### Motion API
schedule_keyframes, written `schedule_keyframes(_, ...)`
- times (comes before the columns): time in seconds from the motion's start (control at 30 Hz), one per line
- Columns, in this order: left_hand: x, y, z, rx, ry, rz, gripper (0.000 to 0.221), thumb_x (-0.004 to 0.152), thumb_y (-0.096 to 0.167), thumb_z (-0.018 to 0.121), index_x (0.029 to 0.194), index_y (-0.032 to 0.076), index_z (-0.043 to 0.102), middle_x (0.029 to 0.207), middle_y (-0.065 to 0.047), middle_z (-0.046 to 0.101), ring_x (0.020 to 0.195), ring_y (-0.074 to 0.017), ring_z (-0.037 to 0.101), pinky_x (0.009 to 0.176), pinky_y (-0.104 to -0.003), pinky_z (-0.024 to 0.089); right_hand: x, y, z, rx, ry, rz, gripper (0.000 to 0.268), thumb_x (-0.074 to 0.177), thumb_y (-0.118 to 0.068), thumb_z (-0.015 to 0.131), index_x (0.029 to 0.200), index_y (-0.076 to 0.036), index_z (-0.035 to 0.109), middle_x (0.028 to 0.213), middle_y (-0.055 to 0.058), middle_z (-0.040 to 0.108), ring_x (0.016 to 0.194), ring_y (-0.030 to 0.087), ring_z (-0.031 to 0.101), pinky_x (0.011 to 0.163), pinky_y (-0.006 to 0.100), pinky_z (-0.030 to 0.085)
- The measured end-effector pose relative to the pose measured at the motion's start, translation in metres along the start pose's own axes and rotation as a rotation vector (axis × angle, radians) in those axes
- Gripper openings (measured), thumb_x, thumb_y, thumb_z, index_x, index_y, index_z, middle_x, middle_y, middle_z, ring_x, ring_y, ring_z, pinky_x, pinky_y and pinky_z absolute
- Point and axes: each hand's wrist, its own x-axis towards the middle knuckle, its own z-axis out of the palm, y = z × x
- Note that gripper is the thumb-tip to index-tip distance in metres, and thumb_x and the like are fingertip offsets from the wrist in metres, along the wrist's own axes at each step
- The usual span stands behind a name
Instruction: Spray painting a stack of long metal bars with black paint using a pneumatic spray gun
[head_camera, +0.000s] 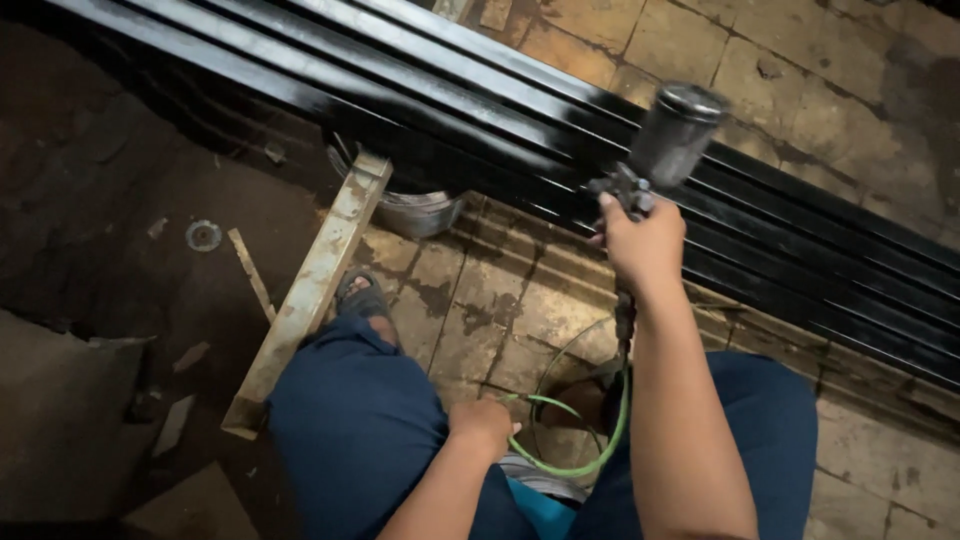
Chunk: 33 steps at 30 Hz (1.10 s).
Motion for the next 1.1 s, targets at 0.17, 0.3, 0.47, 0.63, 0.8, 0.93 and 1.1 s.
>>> schedule_keyframes(0.17,-0.007,0.001,-0.002,-0.001,0.002,0.008,0.039,0.114,0.028,0.04,0.149,0.02,0.056,0.173,-0.011,0.013,0.117,-0.035,0.061,0.084,-0.043,0.052,0.004,0.003,-0.017,-0.102,0.029,0.021,0.022,0.104,-0.03,0.065,0.1,-0.008,0.069,0.085,0.007,0.074,0.067,0.018,0.077,0.066,0.035,0.06)
schedule_keyframes(0.3,-0.004,0.001,0.002,-0.017,0.072,0.016,0.041,0.113,0.027,0.041,0.15,0.018,0.055,0.164,-0.013,0.029,0.119,-0.0353,0.06,0.085,-0.043,0.052,0.007,-0.001,-0.017,-0.009,0.034,-0.006,0.018,0.103,-0.026,0.066,0.093,-0.01,0.065,0.08,0.005,0.07,0.06,0.016,0.072,0.06,0.031,0.056)
schedule_keyframes(0.47,0.005,0.001,0.002,0.0,0.057,0.014,0.041,0.114,0.038,0.04,0.137,0.013,0.063,0.168,-0.013,0.026,0.09,-0.0304,0.063,0.069,-0.038,0.049,0.003,-0.018,-0.008,0.026,-0.016,0.01,0.017,0.102,-0.025,0.067,0.096,-0.009,0.066,0.078,0.005,0.069,0.059,0.017,0.069,0.063,0.031,0.057)
schedule_keyframes(0.63,0.01,0.002,0.008,0.058,0.051,0.021,0.044,0.112,0.028,0.039,0.155,0.02,0.05,0.173,-0.013,0.015,0.103,-0.0295,0.064,0.07,-0.036,0.049,0.007,-0.024,0.008,0.023,-0.046,-0.02,0.02,0.102,-0.024,0.067,0.088,-0.01,0.065,0.073,0.005,0.067,0.058,0.016,0.068,0.063,0.031,0.056)
schedule_keyframes(0.8,0.002,0.004,0.004,0.086,0.05,0.071,0.051,0.116,0.042,0.029,0.135,0.012,0.066,0.158,-0.016,0.045,0.077,-0.0301,0.056,0.079,-0.045,0.047,0.001,-0.039,0.019,0.061,-0.07,-0.035,0.019,0.1,-0.023,0.068,0.092,-0.007,0.064,0.073,0.007,0.067,0.057,0.017,0.07,0.062,0.029,0.06)
schedule_keyframes(0.93,-0.009,0.006,-0.005,0.078,0.036,0.045,0.041,0.111,0.027,0.039,0.145,0.02,0.061,0.17,-0.008,0.027,0.113,-0.0301,0.059,0.098,-0.045,0.046,0.002,-0.051,0.029,0.062,-0.114,-0.082,0.023,0.103,-0.022,0.065,0.084,-0.008,0.061,0.07,0.005,0.065,0.058,0.016,0.069,0.064,0.029,0.06)
schedule_keyframes(1.1,-0.008,0.005,-0.004,-0.041,0.059,0.075,0.053,0.113,0.033,0.039,0.162,0.015,0.036,0.17,-0.015,0.022,0.126,-0.0366,0.054,0.099,-0.049,0.051,0.009,-0.06,0.045,0.064,-0.135,-0.106,0.023,0.102,-0.023,0.068,0.085,-0.008,0.064,0.073,0.004,0.067,0.056,0.016,0.07,0.058,0.028,0.058)
